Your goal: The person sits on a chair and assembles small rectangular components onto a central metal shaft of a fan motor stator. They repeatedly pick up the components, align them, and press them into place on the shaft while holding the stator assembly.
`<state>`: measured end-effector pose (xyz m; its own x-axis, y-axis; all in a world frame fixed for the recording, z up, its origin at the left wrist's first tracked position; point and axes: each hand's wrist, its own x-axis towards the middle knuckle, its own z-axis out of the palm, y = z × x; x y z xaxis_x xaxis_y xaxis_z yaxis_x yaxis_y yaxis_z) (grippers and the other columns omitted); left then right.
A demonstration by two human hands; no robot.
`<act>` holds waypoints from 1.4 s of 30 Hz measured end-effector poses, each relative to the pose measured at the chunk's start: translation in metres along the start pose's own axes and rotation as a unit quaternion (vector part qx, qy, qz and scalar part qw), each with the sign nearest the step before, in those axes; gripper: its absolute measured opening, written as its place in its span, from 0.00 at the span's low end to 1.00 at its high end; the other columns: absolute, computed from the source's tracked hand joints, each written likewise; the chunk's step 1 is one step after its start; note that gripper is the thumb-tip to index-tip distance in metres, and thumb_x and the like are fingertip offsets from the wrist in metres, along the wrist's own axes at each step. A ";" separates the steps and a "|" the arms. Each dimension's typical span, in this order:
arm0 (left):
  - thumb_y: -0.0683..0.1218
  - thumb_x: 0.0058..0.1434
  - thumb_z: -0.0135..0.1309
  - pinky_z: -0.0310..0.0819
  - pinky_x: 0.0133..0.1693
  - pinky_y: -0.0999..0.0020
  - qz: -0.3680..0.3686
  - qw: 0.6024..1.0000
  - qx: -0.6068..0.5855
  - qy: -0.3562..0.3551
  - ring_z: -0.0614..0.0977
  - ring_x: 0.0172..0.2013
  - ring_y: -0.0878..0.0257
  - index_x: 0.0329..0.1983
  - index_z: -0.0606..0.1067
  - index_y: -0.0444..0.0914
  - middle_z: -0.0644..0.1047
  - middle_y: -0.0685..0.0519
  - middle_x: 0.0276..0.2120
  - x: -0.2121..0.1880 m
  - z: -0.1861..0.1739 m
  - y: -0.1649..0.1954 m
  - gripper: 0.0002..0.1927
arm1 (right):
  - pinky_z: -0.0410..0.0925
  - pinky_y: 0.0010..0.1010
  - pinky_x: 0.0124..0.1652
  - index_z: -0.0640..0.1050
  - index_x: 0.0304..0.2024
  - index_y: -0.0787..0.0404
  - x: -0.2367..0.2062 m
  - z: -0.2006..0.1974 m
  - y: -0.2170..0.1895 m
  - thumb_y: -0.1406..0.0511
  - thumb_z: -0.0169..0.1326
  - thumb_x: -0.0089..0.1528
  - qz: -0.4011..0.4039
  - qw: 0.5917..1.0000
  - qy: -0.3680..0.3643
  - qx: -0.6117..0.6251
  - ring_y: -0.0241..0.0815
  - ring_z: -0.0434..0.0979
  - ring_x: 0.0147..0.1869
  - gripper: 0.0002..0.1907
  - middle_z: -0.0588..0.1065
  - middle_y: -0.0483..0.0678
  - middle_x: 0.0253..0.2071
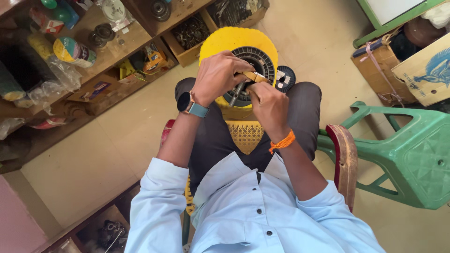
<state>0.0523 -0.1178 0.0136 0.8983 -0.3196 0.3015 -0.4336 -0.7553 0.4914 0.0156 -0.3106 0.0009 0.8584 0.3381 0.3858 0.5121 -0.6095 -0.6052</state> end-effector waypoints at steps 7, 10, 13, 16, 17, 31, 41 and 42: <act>0.50 0.54 0.66 0.76 0.40 0.64 0.033 0.999 -0.006 0.039 0.81 0.41 0.60 0.43 0.86 0.47 0.85 0.61 0.41 -0.002 0.008 -0.007 0.13 | 0.73 0.39 0.36 0.82 0.40 0.61 -0.015 0.035 0.026 0.73 0.59 0.58 -0.024 0.999 0.030 -0.038 0.53 0.81 0.36 0.08 0.79 0.52 0.35; 0.51 0.56 0.66 0.76 0.44 0.64 0.029 0.999 0.001 0.021 0.80 0.43 0.60 0.48 0.84 0.49 0.84 0.62 0.46 -0.002 0.008 -0.006 0.15 | 0.72 0.41 0.35 0.82 0.39 0.62 -0.020 0.043 0.034 0.73 0.59 0.58 -0.020 0.998 0.018 -0.050 0.54 0.81 0.36 0.07 0.79 0.53 0.34; 0.48 0.55 0.66 0.73 0.51 0.61 0.072 0.996 0.008 0.042 0.77 0.48 0.55 0.58 0.79 0.46 0.78 0.58 0.57 -0.006 0.000 -0.002 0.26 | 0.73 0.39 0.37 0.80 0.42 0.62 -0.025 0.040 0.034 0.74 0.54 0.60 -0.072 0.997 0.024 0.002 0.52 0.81 0.38 0.09 0.78 0.53 0.37; 0.43 0.56 0.63 0.70 0.57 0.58 0.073 0.989 0.063 0.109 0.74 0.55 0.52 0.64 0.76 0.47 0.72 0.55 0.64 -0.027 -0.008 0.011 0.29 | 0.70 0.40 0.31 0.80 0.39 0.62 -0.027 0.025 0.026 0.72 0.56 0.62 -0.084 0.996 -0.036 -0.007 0.51 0.79 0.32 0.03 0.76 0.51 0.30; 0.41 0.57 0.62 0.69 0.58 0.57 0.063 0.985 0.089 0.131 0.73 0.58 0.52 0.64 0.75 0.49 0.69 0.54 0.65 -0.037 -0.008 0.016 0.30 | 0.70 0.40 0.32 0.79 0.38 0.62 -0.026 0.019 0.022 0.72 0.56 0.62 -0.097 0.994 -0.040 -0.013 0.50 0.79 0.32 0.04 0.75 0.50 0.30; 0.43 0.66 0.62 0.70 0.27 0.78 -0.246 0.779 -0.482 0.319 0.77 0.28 0.74 0.43 0.84 0.36 0.82 0.54 0.37 -0.048 0.084 0.037 0.07 | 0.69 0.32 0.31 0.84 0.36 0.63 0.067 -0.027 0.015 0.68 0.61 0.62 -0.073 0.988 -0.116 0.065 0.44 0.80 0.31 0.04 0.79 0.53 0.31; 0.45 0.64 0.61 0.67 0.23 0.77 -0.385 0.764 -0.434 0.283 0.74 0.21 0.73 0.40 0.83 0.35 0.78 0.57 0.23 -0.032 0.087 0.042 0.08 | 0.68 0.24 0.30 0.85 0.36 0.67 0.096 -0.008 0.051 0.69 0.64 0.59 0.102 0.979 -0.109 0.138 0.28 0.74 0.28 0.06 0.80 0.48 0.26; 0.45 0.64 0.62 0.67 0.24 0.76 -0.391 0.775 -0.399 0.298 0.74 0.22 0.73 0.38 0.82 0.34 0.79 0.56 0.22 -0.031 0.088 0.043 0.08 | 0.66 0.25 0.29 0.85 0.36 0.67 0.097 -0.007 0.054 0.69 0.65 0.59 0.117 0.979 -0.109 0.126 0.29 0.73 0.27 0.06 0.79 0.48 0.25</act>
<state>0.0123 -0.1912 -0.0463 0.8196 0.5567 -0.1355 0.1066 0.0841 0.9907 0.1260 -0.3154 0.0105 0.9251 0.3724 0.0740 0.2680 -0.5024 -0.8220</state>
